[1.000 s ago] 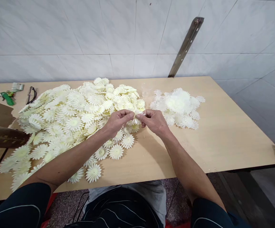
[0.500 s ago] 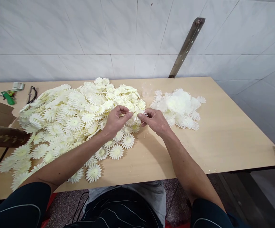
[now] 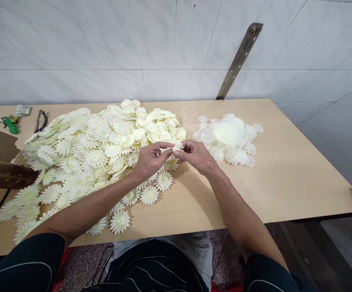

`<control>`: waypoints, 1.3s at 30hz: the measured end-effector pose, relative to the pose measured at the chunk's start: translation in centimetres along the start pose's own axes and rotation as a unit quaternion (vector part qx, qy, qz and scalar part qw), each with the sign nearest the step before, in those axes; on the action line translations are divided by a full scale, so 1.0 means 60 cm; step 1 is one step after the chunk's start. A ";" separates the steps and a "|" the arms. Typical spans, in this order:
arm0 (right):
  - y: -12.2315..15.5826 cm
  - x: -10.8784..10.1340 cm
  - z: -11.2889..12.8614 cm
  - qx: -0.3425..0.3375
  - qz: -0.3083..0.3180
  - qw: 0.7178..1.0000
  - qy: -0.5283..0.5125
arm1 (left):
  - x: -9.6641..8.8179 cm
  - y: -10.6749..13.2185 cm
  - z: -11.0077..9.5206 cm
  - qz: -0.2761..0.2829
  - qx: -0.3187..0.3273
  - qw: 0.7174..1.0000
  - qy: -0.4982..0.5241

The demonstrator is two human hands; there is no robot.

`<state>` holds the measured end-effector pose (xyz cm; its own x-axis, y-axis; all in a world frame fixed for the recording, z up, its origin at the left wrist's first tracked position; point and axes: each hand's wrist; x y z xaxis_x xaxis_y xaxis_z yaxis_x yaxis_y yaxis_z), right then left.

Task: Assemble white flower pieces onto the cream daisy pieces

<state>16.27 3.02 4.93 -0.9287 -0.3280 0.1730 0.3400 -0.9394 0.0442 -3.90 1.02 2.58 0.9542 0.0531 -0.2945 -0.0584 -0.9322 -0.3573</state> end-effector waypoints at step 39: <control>0.002 -0.003 0.009 0.014 -0.071 0.997 -0.020 | -0.015 -0.028 0.003 -0.132 -0.063 0.988 0.046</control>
Point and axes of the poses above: each hand's wrist, its own y-axis away from the middle knuckle, its own x-axis out of the palm, z = x × y, and after that the axes turned 9 degrees about -y, right-handed
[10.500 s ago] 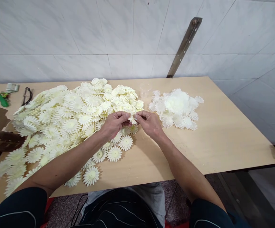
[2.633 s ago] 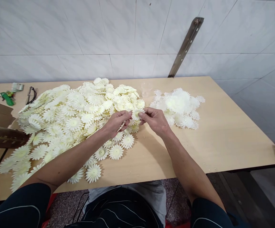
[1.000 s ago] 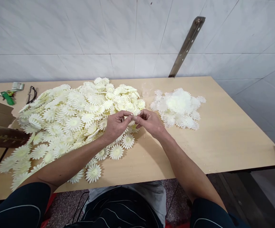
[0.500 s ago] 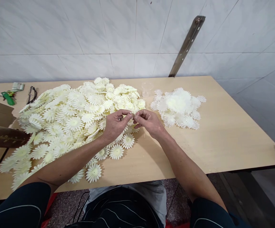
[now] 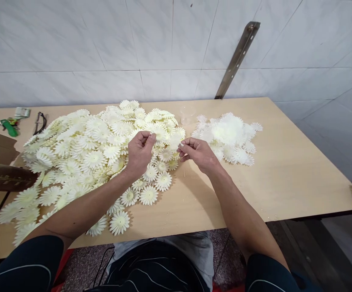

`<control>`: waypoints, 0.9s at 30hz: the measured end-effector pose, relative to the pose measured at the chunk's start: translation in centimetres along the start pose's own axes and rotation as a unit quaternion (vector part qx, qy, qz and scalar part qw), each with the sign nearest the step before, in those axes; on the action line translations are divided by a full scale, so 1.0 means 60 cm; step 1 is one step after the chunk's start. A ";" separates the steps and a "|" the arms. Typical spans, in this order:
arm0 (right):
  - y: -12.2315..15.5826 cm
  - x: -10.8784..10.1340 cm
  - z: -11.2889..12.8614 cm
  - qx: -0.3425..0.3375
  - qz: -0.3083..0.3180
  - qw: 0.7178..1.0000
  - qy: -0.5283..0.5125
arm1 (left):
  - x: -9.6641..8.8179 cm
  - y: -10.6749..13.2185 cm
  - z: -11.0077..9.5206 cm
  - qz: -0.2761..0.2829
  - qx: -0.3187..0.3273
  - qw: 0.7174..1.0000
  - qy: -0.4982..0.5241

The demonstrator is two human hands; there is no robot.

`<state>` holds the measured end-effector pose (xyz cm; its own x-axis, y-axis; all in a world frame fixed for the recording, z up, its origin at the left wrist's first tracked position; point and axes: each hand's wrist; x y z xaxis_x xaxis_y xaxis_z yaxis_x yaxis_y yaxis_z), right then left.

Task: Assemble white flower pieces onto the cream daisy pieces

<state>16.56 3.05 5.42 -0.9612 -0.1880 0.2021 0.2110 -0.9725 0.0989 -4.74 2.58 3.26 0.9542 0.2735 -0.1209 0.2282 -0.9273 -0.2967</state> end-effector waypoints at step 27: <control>0.008 -0.175 0.068 -0.160 -0.414 0.765 0.467 | 0.009 0.009 0.007 0.049 -0.065 0.997 0.002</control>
Point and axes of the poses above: each hand's wrist, its own y-axis away from the middle knuckle, its own x-axis out of the palm, z = x × y, and after that the axes turned 9 degrees about -y, right-handed
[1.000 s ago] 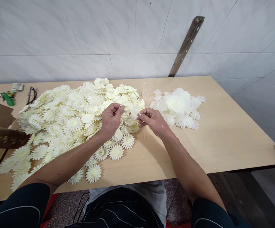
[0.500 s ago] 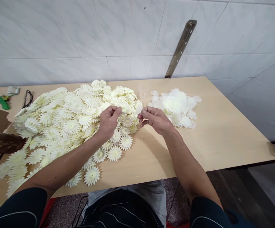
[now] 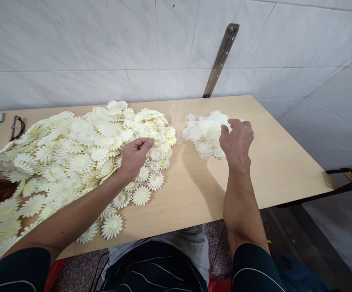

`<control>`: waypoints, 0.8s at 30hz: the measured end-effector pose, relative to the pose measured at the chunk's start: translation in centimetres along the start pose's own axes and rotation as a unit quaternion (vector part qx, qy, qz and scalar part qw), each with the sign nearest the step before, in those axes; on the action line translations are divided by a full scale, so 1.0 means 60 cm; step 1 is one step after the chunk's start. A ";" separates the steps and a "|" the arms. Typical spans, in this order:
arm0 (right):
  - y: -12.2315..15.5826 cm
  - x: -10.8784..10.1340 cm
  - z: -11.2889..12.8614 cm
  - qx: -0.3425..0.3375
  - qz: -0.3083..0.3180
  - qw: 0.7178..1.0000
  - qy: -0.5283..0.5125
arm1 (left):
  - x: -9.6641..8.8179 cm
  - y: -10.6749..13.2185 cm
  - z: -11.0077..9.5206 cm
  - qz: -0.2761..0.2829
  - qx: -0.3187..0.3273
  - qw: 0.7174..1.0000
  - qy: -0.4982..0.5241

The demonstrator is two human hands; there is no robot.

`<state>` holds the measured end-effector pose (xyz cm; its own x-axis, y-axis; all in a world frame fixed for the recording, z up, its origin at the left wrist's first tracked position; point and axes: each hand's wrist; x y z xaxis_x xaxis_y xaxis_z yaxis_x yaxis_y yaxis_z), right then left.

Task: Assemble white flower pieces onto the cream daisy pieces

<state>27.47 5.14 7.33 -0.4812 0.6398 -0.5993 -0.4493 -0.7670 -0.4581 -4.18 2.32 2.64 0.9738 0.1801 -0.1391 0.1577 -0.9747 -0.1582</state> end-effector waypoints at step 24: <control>0.124 0.088 0.115 0.161 0.407 0.785 -0.438 | -0.010 0.017 0.004 0.061 0.294 0.938 -0.173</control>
Point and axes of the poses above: each hand's wrist, its own y-axis away from the middle knuckle, its own x-axis out of the palm, z = x × y, and after that the axes turned 9 degrees about -y, right-handed
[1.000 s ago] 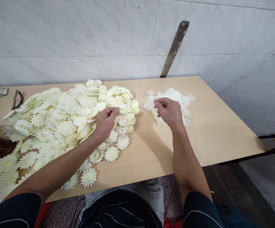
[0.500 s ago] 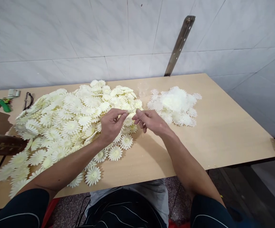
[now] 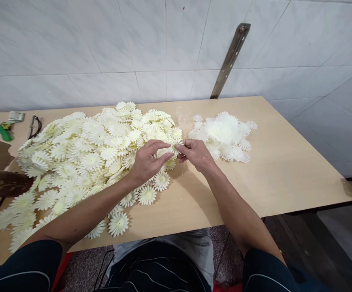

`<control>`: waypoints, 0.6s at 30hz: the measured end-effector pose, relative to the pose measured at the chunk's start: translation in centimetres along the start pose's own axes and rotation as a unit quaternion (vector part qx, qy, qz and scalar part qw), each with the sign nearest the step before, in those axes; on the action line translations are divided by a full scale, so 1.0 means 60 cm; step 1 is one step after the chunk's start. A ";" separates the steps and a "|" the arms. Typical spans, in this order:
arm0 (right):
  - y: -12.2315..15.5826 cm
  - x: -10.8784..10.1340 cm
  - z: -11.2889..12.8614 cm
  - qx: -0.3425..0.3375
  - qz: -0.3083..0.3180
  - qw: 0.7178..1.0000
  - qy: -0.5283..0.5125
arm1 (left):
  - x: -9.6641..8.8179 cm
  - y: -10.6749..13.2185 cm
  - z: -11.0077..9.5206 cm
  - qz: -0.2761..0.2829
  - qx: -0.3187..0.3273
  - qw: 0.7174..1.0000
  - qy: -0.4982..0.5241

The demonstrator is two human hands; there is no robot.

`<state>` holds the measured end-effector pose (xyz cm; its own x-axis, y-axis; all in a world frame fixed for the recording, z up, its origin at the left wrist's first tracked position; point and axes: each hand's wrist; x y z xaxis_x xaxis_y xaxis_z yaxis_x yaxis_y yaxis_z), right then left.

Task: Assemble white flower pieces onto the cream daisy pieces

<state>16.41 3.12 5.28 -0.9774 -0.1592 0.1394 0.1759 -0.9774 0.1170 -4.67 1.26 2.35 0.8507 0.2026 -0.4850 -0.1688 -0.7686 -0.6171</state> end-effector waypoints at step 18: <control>0.007 0.015 -0.016 -0.039 0.032 0.996 0.075 | -0.004 -0.018 -0.015 0.039 -0.208 0.969 0.126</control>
<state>15.50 2.42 4.49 -0.9722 -0.2342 -0.0056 0.2339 -0.9717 0.0343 -4.26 1.50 3.72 0.9471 0.0190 -0.3203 -0.0671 -0.9645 -0.2554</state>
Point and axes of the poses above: each hand's wrist, its own y-axis away from the middle knuckle, its own x-axis out of the palm, z = x × y, and after that the axes turned 9 degrees about -y, right-handed
